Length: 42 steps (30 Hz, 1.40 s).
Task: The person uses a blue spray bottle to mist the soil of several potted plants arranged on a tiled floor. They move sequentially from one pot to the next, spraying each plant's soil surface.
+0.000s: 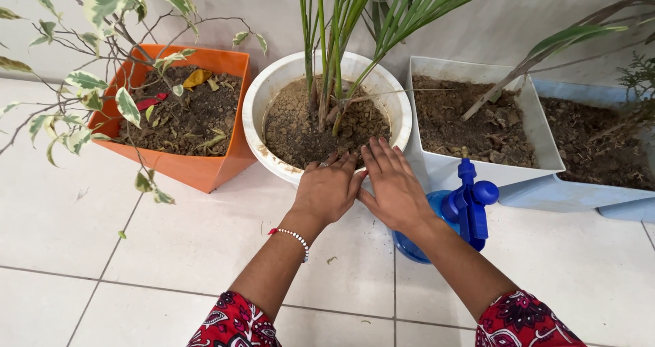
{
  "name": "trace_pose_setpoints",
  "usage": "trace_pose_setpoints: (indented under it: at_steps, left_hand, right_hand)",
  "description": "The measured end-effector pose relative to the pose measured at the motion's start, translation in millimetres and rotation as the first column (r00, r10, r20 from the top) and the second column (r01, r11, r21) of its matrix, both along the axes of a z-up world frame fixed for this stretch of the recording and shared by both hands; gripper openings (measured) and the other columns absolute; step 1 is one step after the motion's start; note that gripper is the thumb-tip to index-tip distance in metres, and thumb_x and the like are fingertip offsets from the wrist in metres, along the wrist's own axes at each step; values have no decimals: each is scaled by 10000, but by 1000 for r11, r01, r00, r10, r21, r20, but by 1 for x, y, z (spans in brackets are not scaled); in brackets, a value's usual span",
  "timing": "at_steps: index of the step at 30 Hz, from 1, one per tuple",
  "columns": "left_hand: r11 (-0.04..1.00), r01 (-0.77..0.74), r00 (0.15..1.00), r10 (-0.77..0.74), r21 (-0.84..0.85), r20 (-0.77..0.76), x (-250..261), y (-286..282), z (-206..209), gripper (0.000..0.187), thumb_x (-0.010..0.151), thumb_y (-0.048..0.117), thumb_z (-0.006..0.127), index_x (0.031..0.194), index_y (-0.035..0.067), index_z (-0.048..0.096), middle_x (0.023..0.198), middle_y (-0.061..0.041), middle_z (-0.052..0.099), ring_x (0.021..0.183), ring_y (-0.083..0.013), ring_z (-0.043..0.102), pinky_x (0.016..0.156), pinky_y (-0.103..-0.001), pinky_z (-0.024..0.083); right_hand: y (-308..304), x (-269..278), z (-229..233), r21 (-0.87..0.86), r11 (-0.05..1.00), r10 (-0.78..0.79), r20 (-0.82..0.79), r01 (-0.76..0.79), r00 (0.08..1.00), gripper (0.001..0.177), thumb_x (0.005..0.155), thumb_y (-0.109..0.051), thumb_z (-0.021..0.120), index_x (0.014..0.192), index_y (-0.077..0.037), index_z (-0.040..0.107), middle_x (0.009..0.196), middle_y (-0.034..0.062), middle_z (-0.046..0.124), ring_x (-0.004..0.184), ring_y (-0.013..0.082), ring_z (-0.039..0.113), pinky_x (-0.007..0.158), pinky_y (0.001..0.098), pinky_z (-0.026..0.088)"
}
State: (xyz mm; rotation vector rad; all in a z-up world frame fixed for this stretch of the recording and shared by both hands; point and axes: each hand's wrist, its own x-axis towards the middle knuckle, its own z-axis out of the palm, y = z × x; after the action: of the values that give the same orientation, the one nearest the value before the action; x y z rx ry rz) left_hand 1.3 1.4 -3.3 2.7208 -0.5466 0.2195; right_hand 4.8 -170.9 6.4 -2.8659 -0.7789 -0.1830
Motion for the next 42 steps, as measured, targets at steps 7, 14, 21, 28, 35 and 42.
trace_pose_setpoints:
  at_steps: [7,14,21,28,35,42]
  left_hand:
    - [996,29,999,-25,-79,43,-3,-3,9,536,1005,381,476,1385,9,546,1458,-187,527,1351,-332,489,1060,-504,380]
    - [957,130,980,-85,-261,177,-22,-46,38,504,961,279,587,1386,10,560,1392,-170,604,1292,-321,564,1106,-440,433]
    - [813,-208,825,-152,-543,-544,-50,-109,31,715,927,495,579,1376,-49,462,870,-198,736,822,-337,733,754,-413,569]
    - [604,-383,662,-349,-699,-663,-61,-134,15,1014,863,700,556,1401,-129,322,791,-135,661,718,-227,699,603,-349,565]
    - [719,-291,777,-207,-631,-595,-54,-116,39,1174,845,722,598,1472,-212,260,800,-190,710,787,-266,747,656,-308,578]
    - [634,-425,685,-242,-647,-687,-63,-48,94,1091,718,673,653,1422,-120,399,780,-156,733,671,-243,777,511,-356,640]
  right_hand:
    - [-7,-5,20,-14,1000,20,10,-20,1000,963,872,-459,632,1540,63,177,1615,259,190,1517,344,114,1212,477,91]
    - [-58,-31,81,-58,978,-201,29,203,979,966,886,-557,611,1525,46,212,1573,262,289,1478,364,251,1169,512,169]
    - [-129,-44,86,-184,755,-646,-374,630,665,1034,836,-733,625,1457,58,385,1338,280,563,1159,360,656,987,436,551]
    - [-161,-78,4,237,518,-105,-936,822,336,715,899,-588,536,1274,11,639,1140,141,747,1021,248,738,940,429,604]
    - [-137,-76,4,448,442,45,-876,777,480,579,963,-454,536,1236,35,686,1049,131,745,981,218,691,935,414,545]
    - [-73,-81,41,565,351,247,-825,747,508,624,947,-559,437,1172,-26,667,907,121,736,851,224,717,846,428,577]
